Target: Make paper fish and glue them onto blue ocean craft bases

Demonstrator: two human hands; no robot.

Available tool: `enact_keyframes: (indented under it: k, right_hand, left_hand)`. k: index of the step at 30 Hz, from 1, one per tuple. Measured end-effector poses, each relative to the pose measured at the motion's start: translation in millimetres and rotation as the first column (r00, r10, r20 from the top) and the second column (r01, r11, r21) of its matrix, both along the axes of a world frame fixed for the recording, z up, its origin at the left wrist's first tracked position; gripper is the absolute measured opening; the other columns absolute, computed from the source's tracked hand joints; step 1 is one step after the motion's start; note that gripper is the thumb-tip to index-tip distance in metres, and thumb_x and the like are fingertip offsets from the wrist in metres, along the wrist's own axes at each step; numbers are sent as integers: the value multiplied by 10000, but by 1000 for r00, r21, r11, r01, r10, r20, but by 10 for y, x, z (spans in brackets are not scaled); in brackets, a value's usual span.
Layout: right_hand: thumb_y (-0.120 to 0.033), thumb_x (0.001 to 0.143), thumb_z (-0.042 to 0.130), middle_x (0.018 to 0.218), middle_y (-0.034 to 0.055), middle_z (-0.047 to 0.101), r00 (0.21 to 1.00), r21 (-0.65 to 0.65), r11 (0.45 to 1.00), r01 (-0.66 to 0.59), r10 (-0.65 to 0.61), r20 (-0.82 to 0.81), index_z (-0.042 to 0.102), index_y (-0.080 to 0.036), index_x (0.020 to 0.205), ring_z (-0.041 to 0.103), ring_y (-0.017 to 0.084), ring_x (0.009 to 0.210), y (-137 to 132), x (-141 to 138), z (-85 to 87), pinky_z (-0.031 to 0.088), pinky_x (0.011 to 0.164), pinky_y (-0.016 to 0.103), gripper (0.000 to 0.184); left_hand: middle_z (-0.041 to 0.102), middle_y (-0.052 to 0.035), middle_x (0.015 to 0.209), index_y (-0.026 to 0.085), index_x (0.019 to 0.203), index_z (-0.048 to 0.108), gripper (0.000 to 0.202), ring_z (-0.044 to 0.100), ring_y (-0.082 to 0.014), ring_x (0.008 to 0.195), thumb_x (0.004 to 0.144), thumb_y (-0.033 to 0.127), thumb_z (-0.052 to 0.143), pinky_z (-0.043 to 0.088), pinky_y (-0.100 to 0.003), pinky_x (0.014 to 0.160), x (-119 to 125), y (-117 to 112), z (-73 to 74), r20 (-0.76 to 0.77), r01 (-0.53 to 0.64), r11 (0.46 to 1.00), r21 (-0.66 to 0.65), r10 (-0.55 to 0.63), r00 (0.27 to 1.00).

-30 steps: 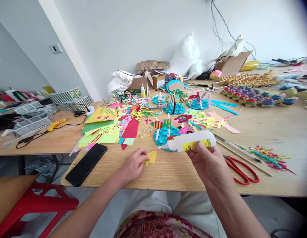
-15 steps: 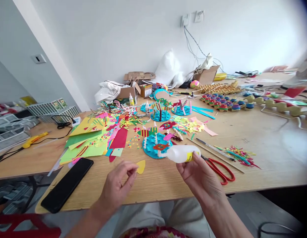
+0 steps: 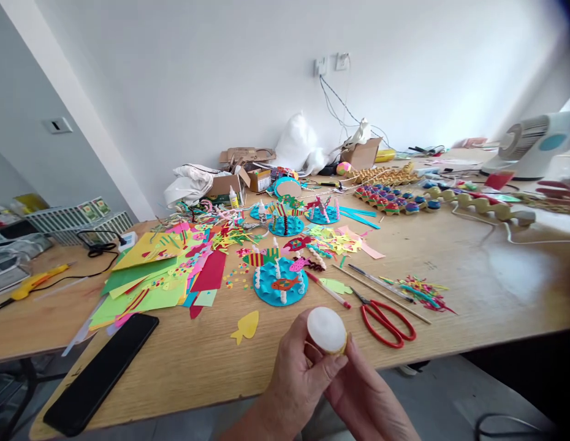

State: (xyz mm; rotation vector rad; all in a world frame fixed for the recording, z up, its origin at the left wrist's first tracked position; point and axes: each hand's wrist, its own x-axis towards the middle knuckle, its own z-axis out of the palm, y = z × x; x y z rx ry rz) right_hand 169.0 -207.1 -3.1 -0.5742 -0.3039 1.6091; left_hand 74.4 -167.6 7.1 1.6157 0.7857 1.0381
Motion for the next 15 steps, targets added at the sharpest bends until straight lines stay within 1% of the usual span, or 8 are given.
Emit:
enact_keyframes:
  k: [2, 3, 4, 5, 7, 11, 13, 15]
  right_hand:
    - [-475, 730, 576, 998, 53, 651, 976, 30, 999, -22, 15, 219, 607, -252, 1020, 603, 216, 877, -19, 120, -24, 488, 746, 359, 367]
    - [-461, 734, 580, 1006, 58, 644, 935, 49, 999, 4, -21, 355, 594, -250, 1029, 597, 216, 887, -25, 198, -24, 481, 751, 354, 363]
    - [-433, 725, 601, 1032, 63, 631, 863, 88, 995, 52, -89, 497, 586, -245, 1027, 583, 217, 918, -29, 282, -16, 475, 761, 340, 356]
    - [-403, 712, 625, 1075, 68, 610, 764, 145, 984, 103, -171, 622, 575, -243, 1033, 566, 222, 955, -30, 365, -1, 468, 771, 329, 362]
    - [-381, 688, 650, 1125, 85, 578, 552, 273, 955, 116, -290, 781, 556, -242, 1061, 543, 240, 994, -23, 499, 49, 471, 761, 321, 408]
    - [-365, 661, 669, 1095, 102, 585, 180, 383, 923, -14, -375, 909, 586, -210, 1040, 511, 266, 1038, 23, 587, 209, 432, 858, 370, 418]
    - [-371, 663, 661, 1035, 89, 608, 89, 394, 919, -33, -389, 917, 613, -201, 967, 540, 255, 984, 76, 608, 298, 438, 849, 368, 352]
    - [-402, 668, 644, 931, 73, 636, 76, 390, 921, -14, -388, 918, 617, -192, 917, 585, 235, 870, 171, 687, 384, 478, 767, 346, 327]
  left_hand:
    - [600, -56, 1012, 178, 1109, 483, 436, 561, -179, 908, 715, 308, 616, 457, -260, 805, 7, 10, 67, -25, 16, 1000, 15, -16, 1000]
    - [601, -47, 1017, 188, 1100, 487, 420, 557, -176, 925, 715, 292, 616, 448, -257, 824, 11, 15, 98, -35, 15, 999, 35, -14, 999]
    - [598, -42, 1035, 197, 1098, 487, 407, 552, -175, 948, 719, 277, 613, 438, -259, 845, 18, 19, 122, -44, 16, 998, 53, -14, 999]
    - [594, -40, 1050, 201, 1096, 487, 399, 550, -174, 960, 722, 266, 610, 436, -261, 854, 30, 25, 138, -54, 22, 998, 64, -19, 998]
    - [595, -45, 1054, 196, 1088, 489, 398, 555, -178, 957, 716, 255, 617, 445, -272, 848, 74, 39, 141, -84, 45, 997, 69, -39, 996]
    - [590, -61, 1070, 173, 1063, 506, 390, 547, -188, 980, 688, 170, 613, 439, -297, 875, 192, 82, 87, -133, 44, 993, 108, -30, 991]
    - [571, -68, 1115, 174, 1099, 494, 410, 534, -183, 1009, 700, 150, 584, 430, -299, 894, 215, 103, 76, -140, 48, 992, 118, -32, 990]
    - [551, -73, 1153, 182, 1157, 469, 472, 526, -183, 1022, 701, 164, 587, 445, -288, 871, 181, 115, 87, -196, 67, 992, 107, -45, 980]
